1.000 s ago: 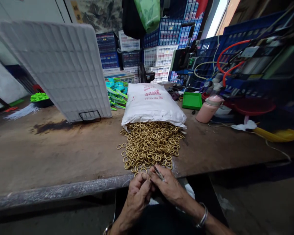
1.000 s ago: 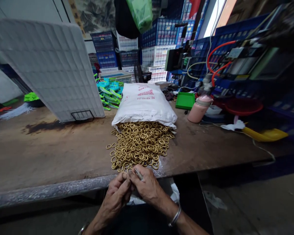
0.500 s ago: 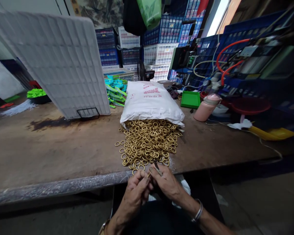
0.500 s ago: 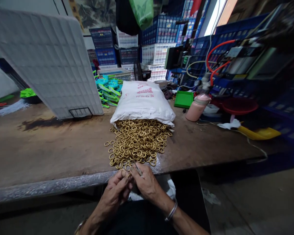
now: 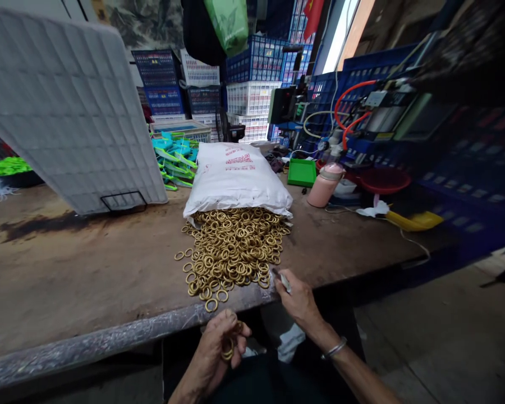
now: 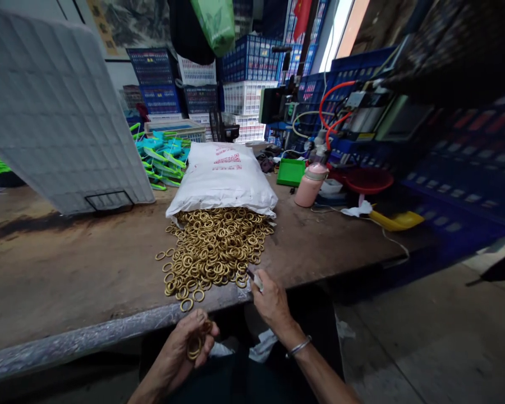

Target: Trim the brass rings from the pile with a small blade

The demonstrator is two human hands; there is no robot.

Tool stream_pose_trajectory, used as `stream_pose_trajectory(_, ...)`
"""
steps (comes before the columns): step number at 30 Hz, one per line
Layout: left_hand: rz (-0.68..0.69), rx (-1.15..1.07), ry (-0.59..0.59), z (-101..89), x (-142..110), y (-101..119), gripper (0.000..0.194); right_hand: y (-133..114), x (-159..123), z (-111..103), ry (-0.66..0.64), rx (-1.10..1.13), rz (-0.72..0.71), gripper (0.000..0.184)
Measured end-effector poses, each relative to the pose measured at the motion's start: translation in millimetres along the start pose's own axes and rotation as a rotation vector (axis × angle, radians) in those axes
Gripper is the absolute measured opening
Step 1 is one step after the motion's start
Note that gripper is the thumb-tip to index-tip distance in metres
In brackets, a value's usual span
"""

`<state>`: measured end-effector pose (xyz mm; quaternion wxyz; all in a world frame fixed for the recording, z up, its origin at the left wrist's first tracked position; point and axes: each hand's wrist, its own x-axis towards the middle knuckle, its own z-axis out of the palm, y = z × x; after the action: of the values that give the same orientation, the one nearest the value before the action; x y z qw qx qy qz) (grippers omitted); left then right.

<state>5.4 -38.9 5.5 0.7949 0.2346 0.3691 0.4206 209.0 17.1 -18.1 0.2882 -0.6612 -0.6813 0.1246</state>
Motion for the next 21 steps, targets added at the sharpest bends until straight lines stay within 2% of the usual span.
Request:
stream_pose_trajectory(3, -0.032, -0.058, -0.002, 2.2, 1.8, -0.5, 0.018, -9.0, -1.2, 10.0, -0.077, -0.064, -0.102, 0.021)
stream_pose_trajectory(5, -0.049, -0.085, 0.017, 3.6, 2.6, -0.7, 0.02, -12.6, -1.7, 16.6, -0.057, -0.154, -0.135, 0.03)
stream_pose_trajectory(10, -0.067, -0.156, 0.11, 5.3, 10.3, -6.8, 0.03, -14.3, 1.2, 20.2, -0.109, -0.259, -0.105, 0.024)
stream_pose_trajectory(16, -0.046, -0.061, 0.092, 6.8, 27.7, -12.3, 0.028, -19.5, 1.4, 13.9, -0.112, -0.23, -0.087, 0.021)
stream_pose_trajectory(19, -0.033, 0.014, 0.088, 14.5, 34.6, -9.8, 0.031, -18.3, 0.3, 13.0, -0.125, -0.155, -0.083, 0.028)
stream_pose_trajectory(21, 0.021, 0.112, 0.128, 21.5, 38.5, -8.1, 0.033, -16.0, 1.0, 12.2, -0.136, -0.064, -0.079, 0.029)
